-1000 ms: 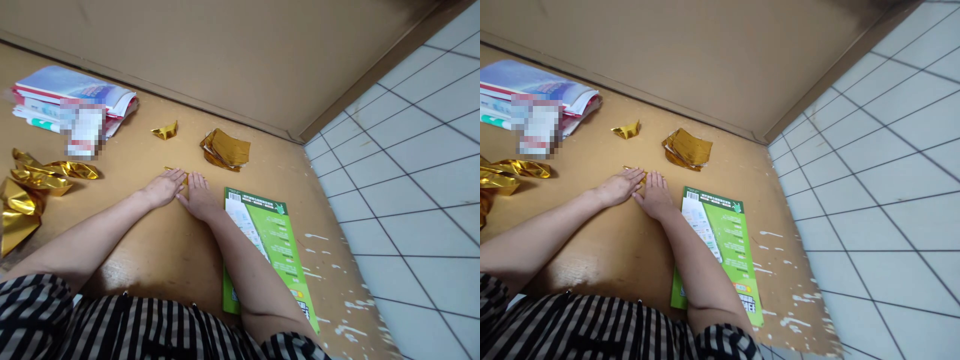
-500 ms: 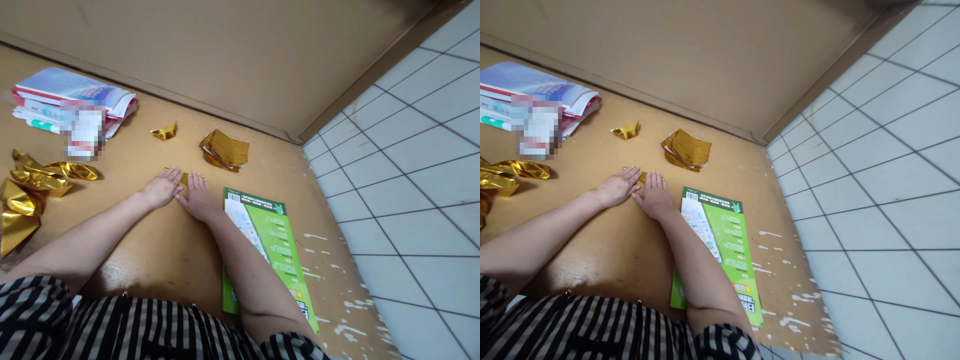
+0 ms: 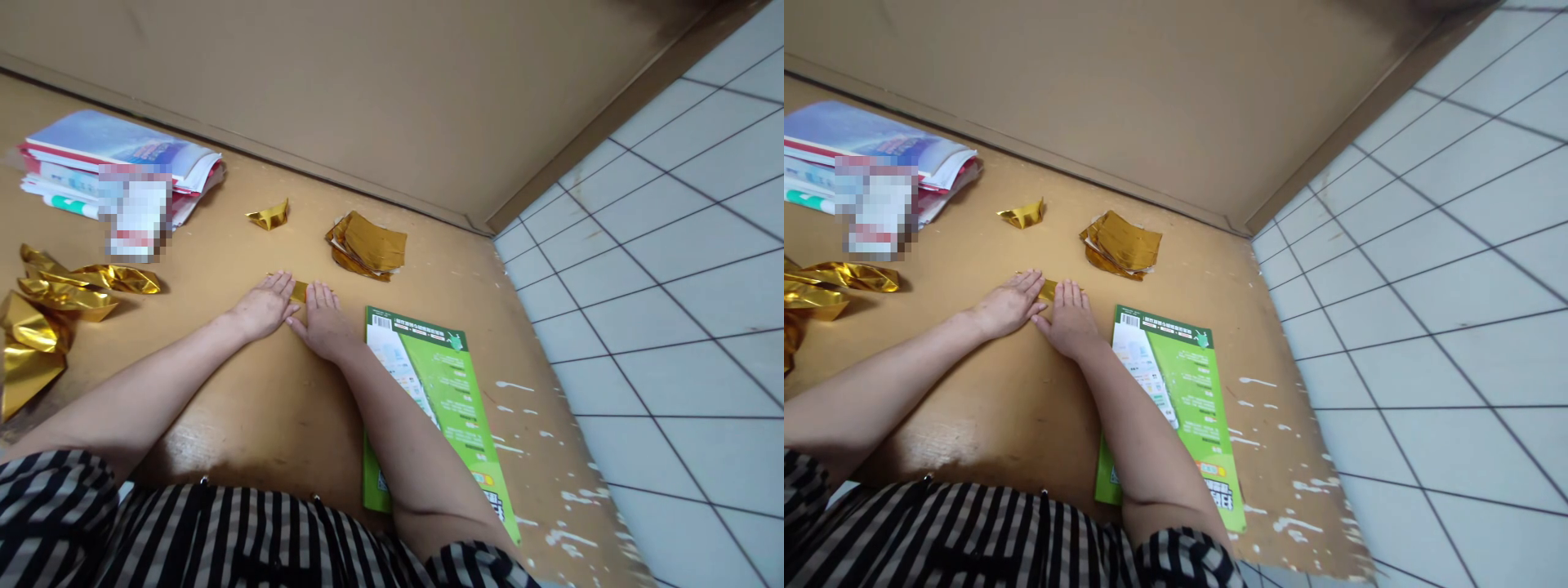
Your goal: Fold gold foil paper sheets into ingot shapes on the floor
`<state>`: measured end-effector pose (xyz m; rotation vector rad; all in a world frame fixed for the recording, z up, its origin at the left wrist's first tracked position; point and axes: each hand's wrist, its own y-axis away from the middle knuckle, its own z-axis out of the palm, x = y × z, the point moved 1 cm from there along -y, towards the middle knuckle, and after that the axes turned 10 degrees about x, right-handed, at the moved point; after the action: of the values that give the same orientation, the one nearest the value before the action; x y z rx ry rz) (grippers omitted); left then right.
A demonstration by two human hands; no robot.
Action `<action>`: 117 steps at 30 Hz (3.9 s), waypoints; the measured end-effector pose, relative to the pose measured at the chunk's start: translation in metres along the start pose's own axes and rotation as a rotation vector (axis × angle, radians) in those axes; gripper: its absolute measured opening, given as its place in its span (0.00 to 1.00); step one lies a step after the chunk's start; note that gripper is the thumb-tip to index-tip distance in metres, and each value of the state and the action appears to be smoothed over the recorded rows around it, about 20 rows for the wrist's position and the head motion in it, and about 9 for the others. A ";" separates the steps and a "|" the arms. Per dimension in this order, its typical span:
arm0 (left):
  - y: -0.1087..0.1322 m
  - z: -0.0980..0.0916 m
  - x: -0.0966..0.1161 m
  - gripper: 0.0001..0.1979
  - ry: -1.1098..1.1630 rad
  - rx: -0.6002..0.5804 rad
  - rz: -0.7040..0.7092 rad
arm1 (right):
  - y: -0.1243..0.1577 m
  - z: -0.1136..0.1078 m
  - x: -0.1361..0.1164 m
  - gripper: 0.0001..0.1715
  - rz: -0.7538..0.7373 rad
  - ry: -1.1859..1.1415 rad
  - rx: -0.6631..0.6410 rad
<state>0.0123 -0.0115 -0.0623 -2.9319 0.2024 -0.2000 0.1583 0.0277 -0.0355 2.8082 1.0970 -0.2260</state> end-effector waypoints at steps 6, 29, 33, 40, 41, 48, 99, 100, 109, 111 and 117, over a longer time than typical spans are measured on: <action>0.000 -0.002 0.001 0.29 0.009 0.003 -0.009 | 0.001 -0.002 -0.002 0.49 0.008 0.013 -0.006; -0.002 -0.002 -0.009 0.29 -0.003 0.129 -0.046 | -0.002 0.003 0.006 0.44 -0.045 0.020 0.095; -0.005 -0.005 -0.014 0.19 0.022 0.197 -0.028 | -0.006 0.000 0.012 0.32 -0.078 0.024 0.202; -0.012 -0.006 -0.023 0.13 0.068 0.266 -0.025 | -0.019 -0.002 0.017 0.16 -0.030 0.008 0.305; -0.012 -0.005 -0.024 0.12 0.080 0.276 -0.034 | -0.020 -0.001 0.018 0.15 -0.017 0.005 0.316; -0.014 -0.001 -0.029 0.09 0.174 0.315 -0.118 | -0.025 0.005 0.029 0.10 0.007 -0.104 0.417; -0.015 -0.007 -0.025 0.14 0.089 0.291 0.063 | -0.020 -0.001 0.012 0.22 -0.069 0.046 0.345; -0.015 -0.006 -0.027 0.14 0.091 0.301 0.049 | -0.020 -0.002 0.012 0.22 -0.068 0.063 0.360; -0.019 -0.002 -0.041 0.08 0.177 0.374 -0.103 | -0.025 0.001 0.021 0.18 0.041 0.029 0.439; -0.020 0.000 -0.045 0.07 0.211 0.385 -0.131 | -0.028 0.002 0.025 0.16 0.079 -0.024 0.453; -0.026 0.004 -0.047 0.07 0.277 0.421 -0.162 | -0.037 0.006 0.037 0.08 0.146 -0.157 0.494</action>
<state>-0.0304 0.0214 -0.0669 -2.4914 -0.0375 -0.5956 0.1594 0.0779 -0.0501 3.2002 0.8940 -0.7850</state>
